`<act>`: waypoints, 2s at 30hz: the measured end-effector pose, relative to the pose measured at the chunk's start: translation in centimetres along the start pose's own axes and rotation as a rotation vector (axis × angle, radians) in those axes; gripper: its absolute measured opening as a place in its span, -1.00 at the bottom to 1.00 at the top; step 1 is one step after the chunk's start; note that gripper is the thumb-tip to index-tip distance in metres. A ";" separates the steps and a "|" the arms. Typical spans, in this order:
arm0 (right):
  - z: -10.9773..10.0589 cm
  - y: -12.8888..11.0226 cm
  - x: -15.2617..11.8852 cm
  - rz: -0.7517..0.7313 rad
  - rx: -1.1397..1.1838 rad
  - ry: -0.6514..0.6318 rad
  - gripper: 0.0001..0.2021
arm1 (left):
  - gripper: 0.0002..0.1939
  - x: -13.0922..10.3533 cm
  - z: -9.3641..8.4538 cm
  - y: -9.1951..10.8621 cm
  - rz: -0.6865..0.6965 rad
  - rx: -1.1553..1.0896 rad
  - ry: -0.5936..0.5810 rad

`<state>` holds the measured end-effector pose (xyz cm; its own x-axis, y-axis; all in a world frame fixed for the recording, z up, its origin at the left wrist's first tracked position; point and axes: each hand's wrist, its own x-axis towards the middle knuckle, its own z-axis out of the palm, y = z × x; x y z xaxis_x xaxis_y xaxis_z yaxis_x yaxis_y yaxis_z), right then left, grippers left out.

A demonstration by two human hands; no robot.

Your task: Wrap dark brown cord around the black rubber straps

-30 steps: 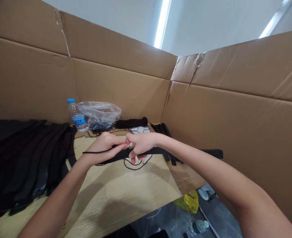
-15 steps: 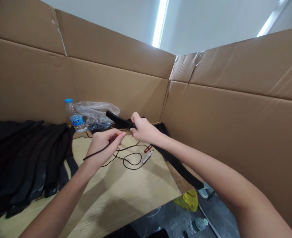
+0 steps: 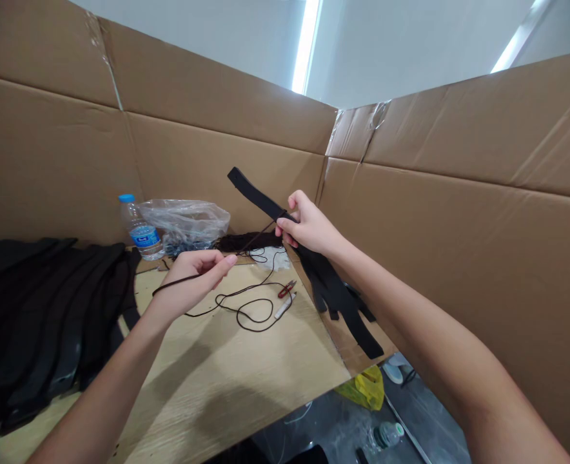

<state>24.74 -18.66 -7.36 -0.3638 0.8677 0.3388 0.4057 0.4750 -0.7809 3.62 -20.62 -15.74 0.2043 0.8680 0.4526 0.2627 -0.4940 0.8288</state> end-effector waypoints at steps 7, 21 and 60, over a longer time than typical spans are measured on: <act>-0.2 -0.1 -0.7 -0.001 0.137 -0.014 -0.60 | -0.52 0.2 -0.4 -0.5 0.069 -0.019 -0.125; 1.3 -2.2 -2.9 -0.059 0.445 -0.215 -0.55 | -0.51 1.0 -1.2 -1.4 0.065 -0.047 -0.282; 7.3 -0.3 -1.7 0.060 -0.805 -0.650 -0.53 | -0.74 -1.0 -0.8 0.3 0.165 0.095 0.226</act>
<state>19.11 -21.38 -11.59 -0.6096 0.7601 -0.2249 0.7917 0.5982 -0.1238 2.73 -21.64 -15.70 0.0392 0.7597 0.6491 0.3324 -0.6225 0.7085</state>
